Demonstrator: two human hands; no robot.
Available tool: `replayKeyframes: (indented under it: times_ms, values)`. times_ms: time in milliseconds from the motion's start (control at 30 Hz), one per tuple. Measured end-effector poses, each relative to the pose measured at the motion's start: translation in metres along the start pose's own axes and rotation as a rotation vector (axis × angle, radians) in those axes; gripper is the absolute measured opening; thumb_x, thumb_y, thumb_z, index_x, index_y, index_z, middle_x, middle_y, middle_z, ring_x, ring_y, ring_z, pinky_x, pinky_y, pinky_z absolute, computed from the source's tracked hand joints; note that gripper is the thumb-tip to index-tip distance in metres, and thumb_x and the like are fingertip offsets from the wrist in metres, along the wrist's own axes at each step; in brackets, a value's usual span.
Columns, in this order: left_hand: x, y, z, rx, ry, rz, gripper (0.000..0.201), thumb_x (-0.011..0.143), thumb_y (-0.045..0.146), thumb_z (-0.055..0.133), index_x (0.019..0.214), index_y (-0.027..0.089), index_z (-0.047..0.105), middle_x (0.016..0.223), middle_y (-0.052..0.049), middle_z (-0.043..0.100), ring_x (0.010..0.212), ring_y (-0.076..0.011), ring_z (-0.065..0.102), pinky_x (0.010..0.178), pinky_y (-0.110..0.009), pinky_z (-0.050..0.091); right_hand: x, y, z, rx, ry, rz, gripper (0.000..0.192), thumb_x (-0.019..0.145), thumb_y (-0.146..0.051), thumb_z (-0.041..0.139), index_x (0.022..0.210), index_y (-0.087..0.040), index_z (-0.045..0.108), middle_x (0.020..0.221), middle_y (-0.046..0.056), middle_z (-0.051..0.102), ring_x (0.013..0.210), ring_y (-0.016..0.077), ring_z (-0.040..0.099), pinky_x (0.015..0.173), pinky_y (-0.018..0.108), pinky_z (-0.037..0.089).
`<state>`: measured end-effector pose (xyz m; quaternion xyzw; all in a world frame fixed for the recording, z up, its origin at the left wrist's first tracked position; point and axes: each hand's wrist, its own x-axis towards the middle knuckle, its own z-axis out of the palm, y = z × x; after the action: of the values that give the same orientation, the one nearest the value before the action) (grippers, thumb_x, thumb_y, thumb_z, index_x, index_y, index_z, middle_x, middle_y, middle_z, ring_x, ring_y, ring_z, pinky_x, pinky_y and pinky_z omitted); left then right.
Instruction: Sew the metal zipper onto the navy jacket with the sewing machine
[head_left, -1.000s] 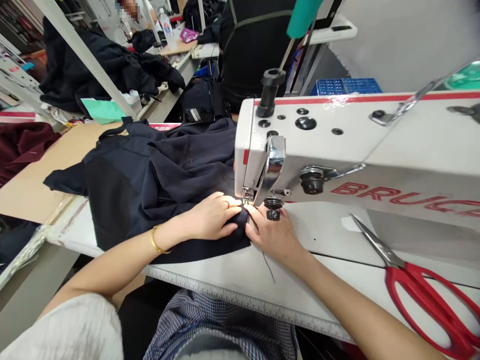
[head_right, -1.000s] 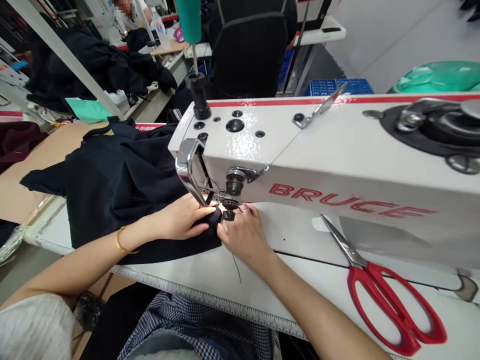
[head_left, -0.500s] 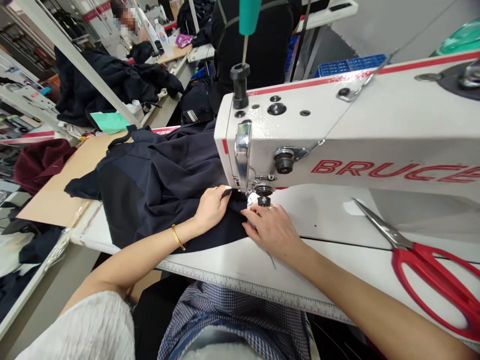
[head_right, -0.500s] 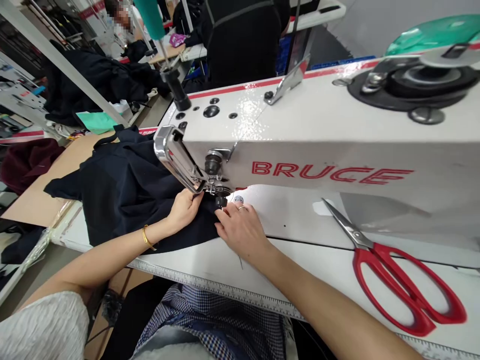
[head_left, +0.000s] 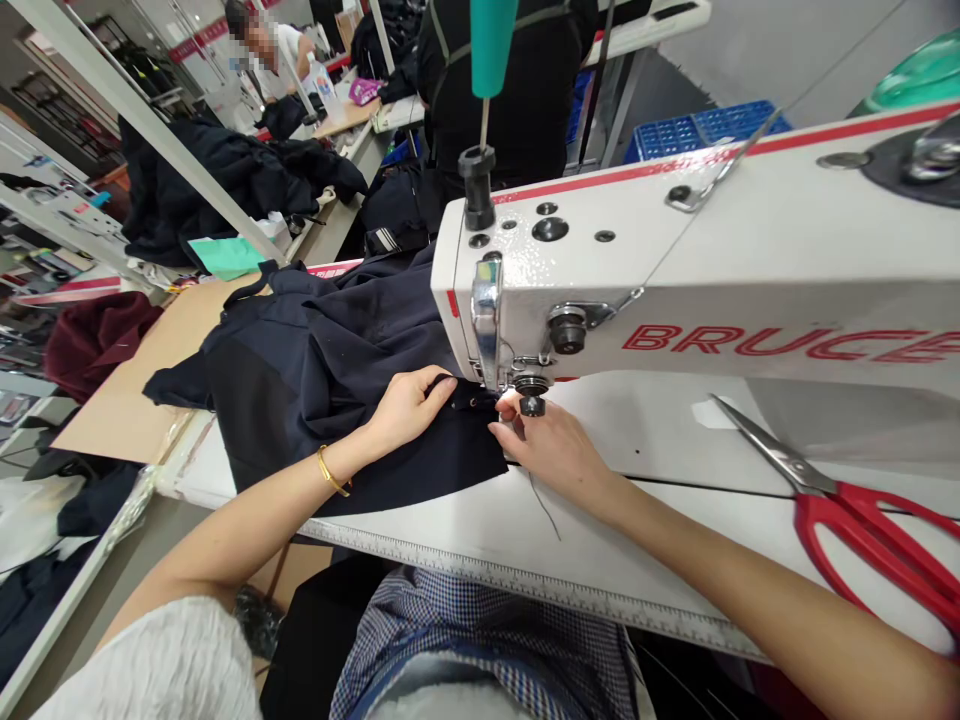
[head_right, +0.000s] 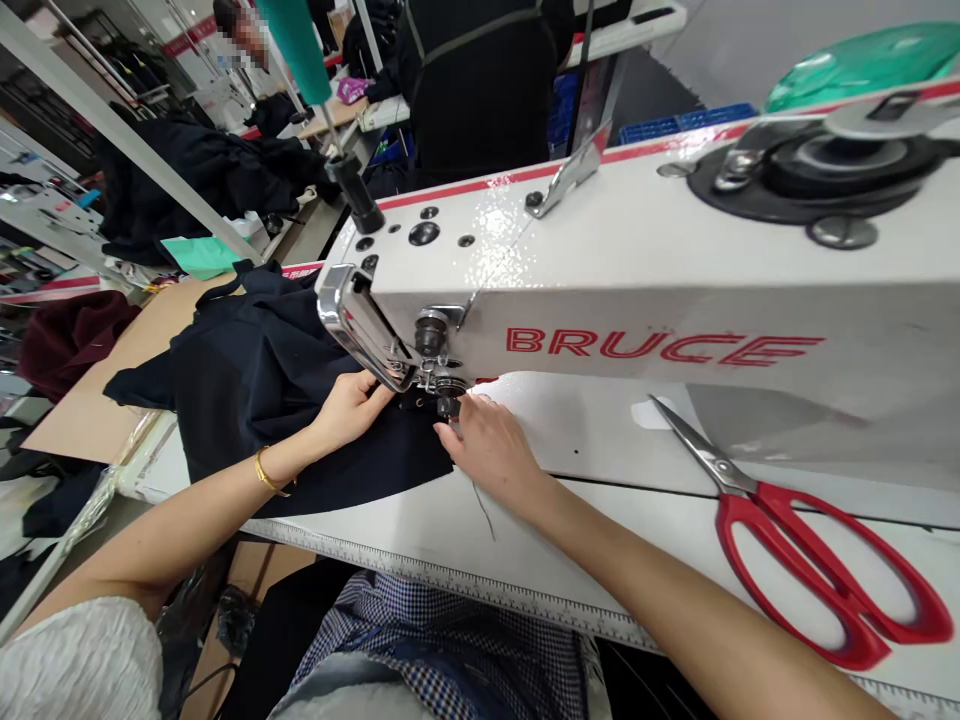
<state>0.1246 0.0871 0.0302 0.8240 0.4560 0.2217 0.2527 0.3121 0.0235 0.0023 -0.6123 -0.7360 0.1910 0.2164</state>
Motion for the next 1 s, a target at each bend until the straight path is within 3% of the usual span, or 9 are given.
replayKeyframes:
  times_ms: [100,233,300,367,467,567,800,900,1000]
  values:
    - [0.001,0.004,-0.007,0.036,-0.004,-0.001,0.027,0.087,0.031,0.041,0.087,0.016,0.063,0.077,0.000,0.064,0.069,-0.0122,0.057,0.064,-0.021,0.041,0.009,-0.013,0.000,0.174,-0.032,0.127,0.015,0.077,-0.028,0.055,0.088,-0.018,0.053,0.081,0.005,0.063,0.072,0.0187,0.059,0.061,0.029,0.042]
    - [-0.002,0.006,-0.013,0.052,0.018,0.060,0.025,0.087,0.026,0.040,0.100,0.018,0.060,0.091,-0.001,0.065,0.078,-0.0129,0.060,0.072,-0.022,0.043,0.011,-0.031,0.004,0.642,-0.091,0.365,0.023,0.081,-0.033,0.048,0.097,-0.016,0.050,0.093,0.009,0.063,0.070,0.0163,0.063,0.054,0.026,0.046]
    - [-0.005,0.005,-0.014,0.059,0.039,0.049,0.025,0.087,0.026,0.041,0.102,0.019,0.059,0.086,0.000,0.065,0.071,-0.0118,0.059,0.067,-0.021,0.043,0.007,-0.037,0.006,0.735,-0.138,0.345,0.023,0.085,-0.033,0.042,0.099,-0.015,0.049,0.092,0.009,0.063,0.068,0.0144,0.063,0.051,0.023,0.046]
    - [-0.008,0.006,-0.014,0.045,0.050,0.009,0.025,0.086,0.026,0.041,0.101,0.018,0.059,0.074,0.001,0.063,0.060,-0.0103,0.054,0.059,-0.020,0.041,0.002,-0.039,0.008,0.525,-0.129,0.207,0.021,0.084,-0.029,0.046,0.100,-0.016,0.050,0.094,0.008,0.063,0.071,0.0144,0.062,0.053,0.023,0.045]
    - [-0.009,0.010,-0.014,0.024,0.061,-0.026,0.023,0.085,0.026,0.043,0.097,0.017,0.060,0.070,0.001,0.061,0.059,-0.0096,0.052,0.056,-0.020,0.039,-0.002,-0.037,0.011,-0.096,-0.010,-0.068,0.026,0.083,-0.023,0.049,0.109,-0.017,0.049,0.101,0.009,0.059,0.074,0.0169,0.060,0.055,0.025,0.041]
    - [-0.008,0.015,-0.014,0.058,0.060,-0.042,0.021,0.084,0.025,0.043,0.090,0.016,0.061,0.070,0.001,0.061,0.061,-0.0098,0.053,0.057,-0.020,0.038,0.002,-0.032,0.011,-0.440,0.050,-0.173,0.021,0.089,-0.022,0.038,0.103,-0.017,0.054,0.097,0.010,0.057,0.067,0.0160,0.058,0.051,0.025,0.034]
    - [-0.011,0.018,-0.015,0.083,0.034,-0.044,0.020,0.085,0.028,0.042,0.081,0.016,0.058,0.067,0.002,0.058,0.060,-0.0095,0.052,0.057,-0.020,0.037,-0.014,-0.029,0.014,-0.322,0.195,-0.257,0.020,0.087,-0.020,0.040,0.085,-0.018,0.059,0.102,0.005,0.058,0.068,0.0115,0.056,0.054,0.024,0.033]
    - [-0.016,0.019,-0.011,0.106,-0.017,0.048,0.020,0.086,0.027,0.041,0.086,0.016,0.058,0.074,0.000,0.061,0.068,-0.0115,0.055,0.063,-0.022,0.041,-0.033,-0.033,0.022,-0.275,0.305,-0.363,0.018,0.085,-0.015,0.041,0.083,-0.015,0.059,0.102,0.005,0.060,0.065,0.0099,0.055,0.055,0.024,0.034]
    - [-0.020,0.020,-0.007,0.112,-0.084,0.210,0.020,0.087,0.025,0.041,0.094,0.015,0.057,0.091,-0.004,0.063,0.085,-0.0148,0.056,0.077,-0.026,0.043,-0.044,-0.037,0.029,-0.274,0.342,-0.430,0.018,0.082,-0.011,0.040,0.076,-0.014,0.056,0.082,0.004,0.063,0.058,0.0106,0.053,0.052,0.026,0.032]
